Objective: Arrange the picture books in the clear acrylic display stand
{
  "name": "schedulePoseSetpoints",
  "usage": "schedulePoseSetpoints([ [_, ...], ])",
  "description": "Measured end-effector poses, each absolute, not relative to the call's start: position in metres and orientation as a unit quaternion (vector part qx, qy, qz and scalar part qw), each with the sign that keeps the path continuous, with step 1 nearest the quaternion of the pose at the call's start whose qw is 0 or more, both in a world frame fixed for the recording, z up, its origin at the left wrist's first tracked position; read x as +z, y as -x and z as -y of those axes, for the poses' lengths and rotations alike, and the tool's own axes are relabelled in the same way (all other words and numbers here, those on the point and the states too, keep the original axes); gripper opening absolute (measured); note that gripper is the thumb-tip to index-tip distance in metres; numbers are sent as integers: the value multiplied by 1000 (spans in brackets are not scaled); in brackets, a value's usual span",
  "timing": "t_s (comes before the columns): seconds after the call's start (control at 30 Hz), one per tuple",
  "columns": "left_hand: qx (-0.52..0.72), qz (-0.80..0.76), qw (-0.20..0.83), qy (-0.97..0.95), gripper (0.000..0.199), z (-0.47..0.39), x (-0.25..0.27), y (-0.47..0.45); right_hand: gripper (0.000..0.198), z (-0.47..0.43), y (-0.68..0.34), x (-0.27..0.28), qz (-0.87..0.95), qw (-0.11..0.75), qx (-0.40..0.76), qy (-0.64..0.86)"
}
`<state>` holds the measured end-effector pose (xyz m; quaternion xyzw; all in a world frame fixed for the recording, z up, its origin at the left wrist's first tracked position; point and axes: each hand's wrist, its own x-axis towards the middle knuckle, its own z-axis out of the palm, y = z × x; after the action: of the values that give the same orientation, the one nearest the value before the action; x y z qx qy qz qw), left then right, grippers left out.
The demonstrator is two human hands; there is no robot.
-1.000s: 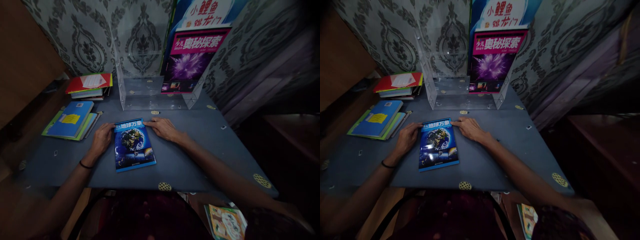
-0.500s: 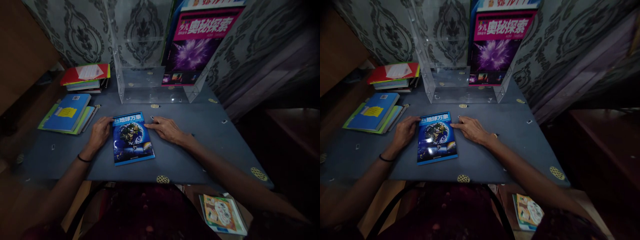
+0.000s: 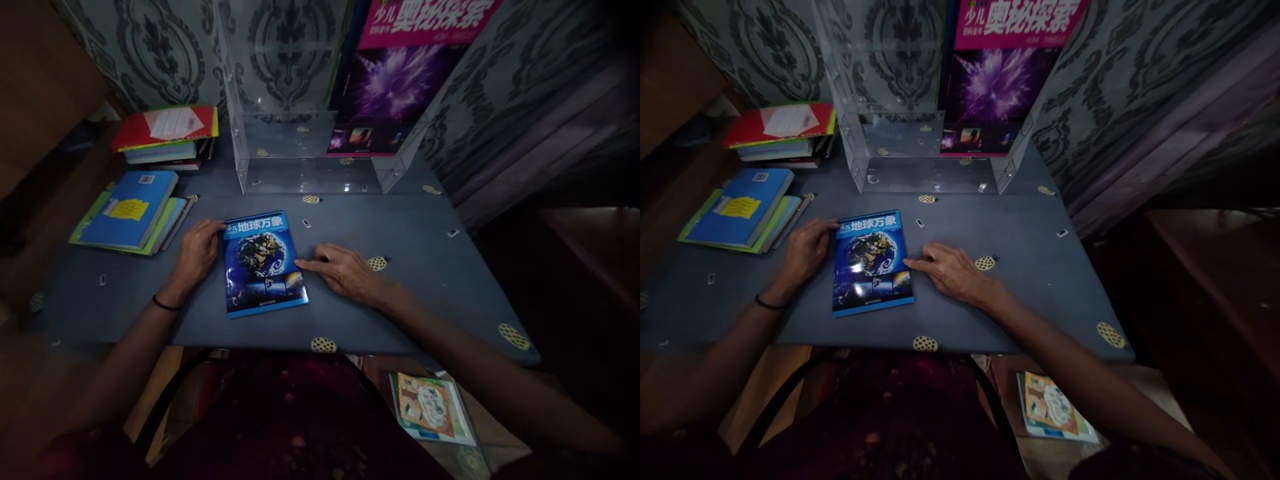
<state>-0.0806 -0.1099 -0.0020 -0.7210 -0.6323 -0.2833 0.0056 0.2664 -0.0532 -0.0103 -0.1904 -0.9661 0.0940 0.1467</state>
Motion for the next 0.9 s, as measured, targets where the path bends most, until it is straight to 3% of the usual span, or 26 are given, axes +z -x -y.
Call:
schedulePoseSetpoints([
  [0.9,-277,639,10,718,32,108,-3,81,38,128,-286,-4,961,193,43,192],
])
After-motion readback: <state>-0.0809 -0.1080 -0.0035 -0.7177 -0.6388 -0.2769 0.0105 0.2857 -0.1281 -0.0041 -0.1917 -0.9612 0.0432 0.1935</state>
